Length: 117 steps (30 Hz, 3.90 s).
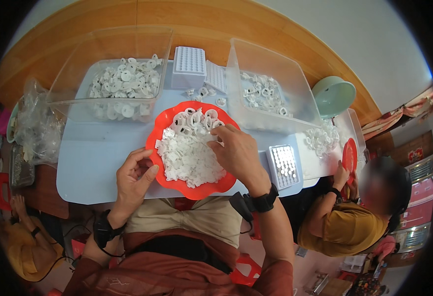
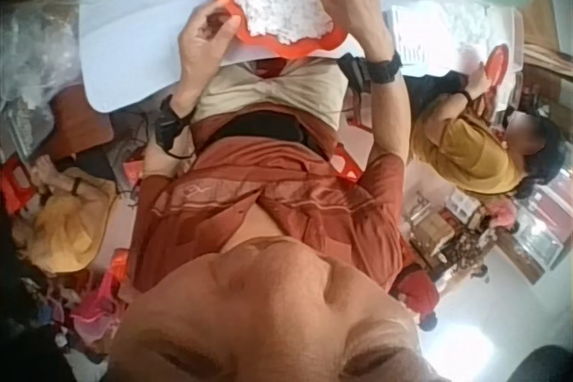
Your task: Manually assembling small white plastic components at a production table.
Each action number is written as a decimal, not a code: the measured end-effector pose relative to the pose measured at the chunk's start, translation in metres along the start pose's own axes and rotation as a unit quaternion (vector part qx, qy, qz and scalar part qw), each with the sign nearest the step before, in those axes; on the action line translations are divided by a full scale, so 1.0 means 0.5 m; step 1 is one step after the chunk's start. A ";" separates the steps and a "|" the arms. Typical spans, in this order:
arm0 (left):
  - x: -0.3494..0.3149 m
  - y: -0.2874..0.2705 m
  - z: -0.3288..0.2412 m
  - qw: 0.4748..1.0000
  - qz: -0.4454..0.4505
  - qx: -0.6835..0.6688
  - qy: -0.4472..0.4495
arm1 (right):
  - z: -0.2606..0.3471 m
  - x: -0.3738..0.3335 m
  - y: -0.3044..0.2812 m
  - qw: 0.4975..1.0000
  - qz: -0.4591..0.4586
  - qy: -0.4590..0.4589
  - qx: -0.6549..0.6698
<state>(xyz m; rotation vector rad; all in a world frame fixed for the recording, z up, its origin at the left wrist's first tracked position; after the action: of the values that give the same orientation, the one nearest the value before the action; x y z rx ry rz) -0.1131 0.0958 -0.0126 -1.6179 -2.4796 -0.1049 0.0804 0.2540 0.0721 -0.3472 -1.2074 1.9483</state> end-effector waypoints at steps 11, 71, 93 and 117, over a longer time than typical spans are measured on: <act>-0.008 0.001 -0.006 0.999 -0.001 0.032 -0.004 | -0.021 -0.059 -0.024 0.970 -0.076 0.036 0.227; -0.064 0.172 -0.119 0.962 0.184 -0.191 -0.061 | 0.026 -0.226 0.029 0.697 0.006 0.103 0.710; -0.084 0.166 -0.108 0.947 0.146 -0.242 -0.151 | -0.105 -0.218 -0.096 0.940 -0.191 0.100 0.263; -0.100 0.172 -0.104 0.944 0.165 -0.240 -0.155 | -0.294 -0.347 -0.236 0.954 -0.264 0.141 0.034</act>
<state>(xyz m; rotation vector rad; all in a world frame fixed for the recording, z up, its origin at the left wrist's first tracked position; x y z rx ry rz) -0.0089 0.0774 0.0259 -2.3949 -2.4831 -0.4753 0.3364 0.2428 0.0675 -0.2266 -0.9256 1.4182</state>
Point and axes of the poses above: each hand's wrist, its own x-axis towards the middle knuckle, its own y-axis out of the palm, z = x × y, the point moved 4 cm from there along x, towards the middle knuckle, and after that the axes turned 10 degrees about x, right-handed, at the moved point
